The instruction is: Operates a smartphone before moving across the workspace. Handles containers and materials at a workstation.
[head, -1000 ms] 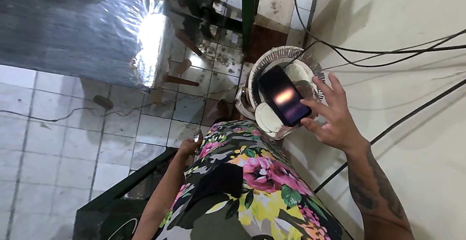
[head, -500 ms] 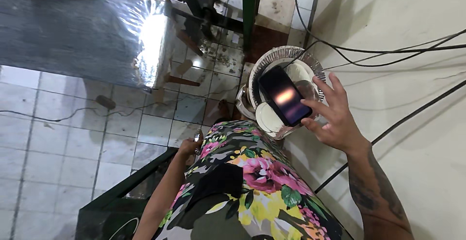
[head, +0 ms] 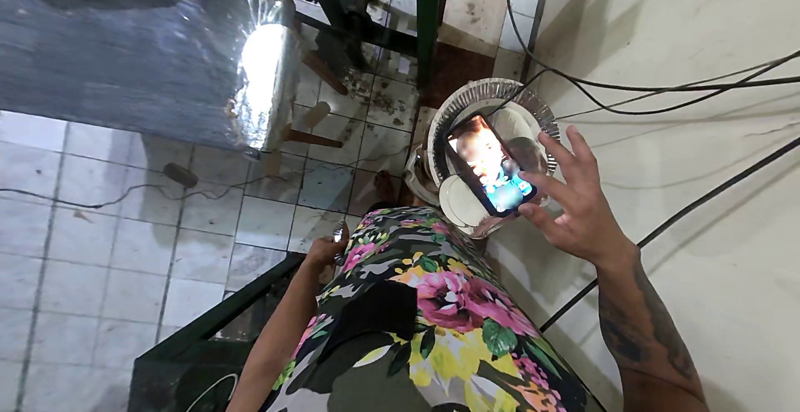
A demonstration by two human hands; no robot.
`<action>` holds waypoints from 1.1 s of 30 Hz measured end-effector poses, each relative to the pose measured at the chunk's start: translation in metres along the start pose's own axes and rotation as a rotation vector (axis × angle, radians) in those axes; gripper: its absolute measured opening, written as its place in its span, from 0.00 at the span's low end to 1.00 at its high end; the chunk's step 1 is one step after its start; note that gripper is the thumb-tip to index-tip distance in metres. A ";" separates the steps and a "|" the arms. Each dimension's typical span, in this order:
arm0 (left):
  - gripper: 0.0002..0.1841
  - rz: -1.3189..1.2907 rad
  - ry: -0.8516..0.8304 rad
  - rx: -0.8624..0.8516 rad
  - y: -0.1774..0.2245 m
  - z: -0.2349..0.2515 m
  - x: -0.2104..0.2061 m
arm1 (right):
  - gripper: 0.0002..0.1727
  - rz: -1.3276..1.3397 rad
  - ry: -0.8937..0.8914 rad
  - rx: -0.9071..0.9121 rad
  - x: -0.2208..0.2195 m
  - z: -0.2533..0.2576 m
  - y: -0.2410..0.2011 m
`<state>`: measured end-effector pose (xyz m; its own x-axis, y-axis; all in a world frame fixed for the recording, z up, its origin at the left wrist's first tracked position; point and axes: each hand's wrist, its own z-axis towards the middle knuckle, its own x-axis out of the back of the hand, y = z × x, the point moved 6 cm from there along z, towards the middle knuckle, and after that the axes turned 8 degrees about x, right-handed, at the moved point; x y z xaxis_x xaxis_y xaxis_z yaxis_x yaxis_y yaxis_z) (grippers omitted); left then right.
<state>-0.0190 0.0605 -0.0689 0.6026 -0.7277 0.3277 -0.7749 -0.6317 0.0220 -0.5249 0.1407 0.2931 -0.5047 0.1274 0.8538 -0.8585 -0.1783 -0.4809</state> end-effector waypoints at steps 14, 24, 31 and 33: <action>0.21 0.058 0.012 -0.007 0.002 -0.003 -0.001 | 0.27 0.006 0.002 0.004 -0.001 -0.001 0.000; 0.21 0.039 -0.007 -0.001 0.002 0.001 -0.002 | 0.28 0.003 -0.002 -0.007 0.001 -0.003 -0.002; 0.22 0.033 -0.007 0.000 0.004 0.003 -0.002 | 0.29 -0.012 -0.007 -0.003 0.002 -0.004 -0.002; 0.22 0.046 -0.007 -0.001 0.008 -0.001 -0.001 | 0.29 -0.014 -0.007 -0.003 0.002 -0.004 -0.002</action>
<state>-0.0261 0.0568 -0.0678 0.5674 -0.7579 0.3220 -0.8021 -0.5972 0.0077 -0.5243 0.1453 0.2949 -0.4920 0.1231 0.8618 -0.8657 -0.1734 -0.4695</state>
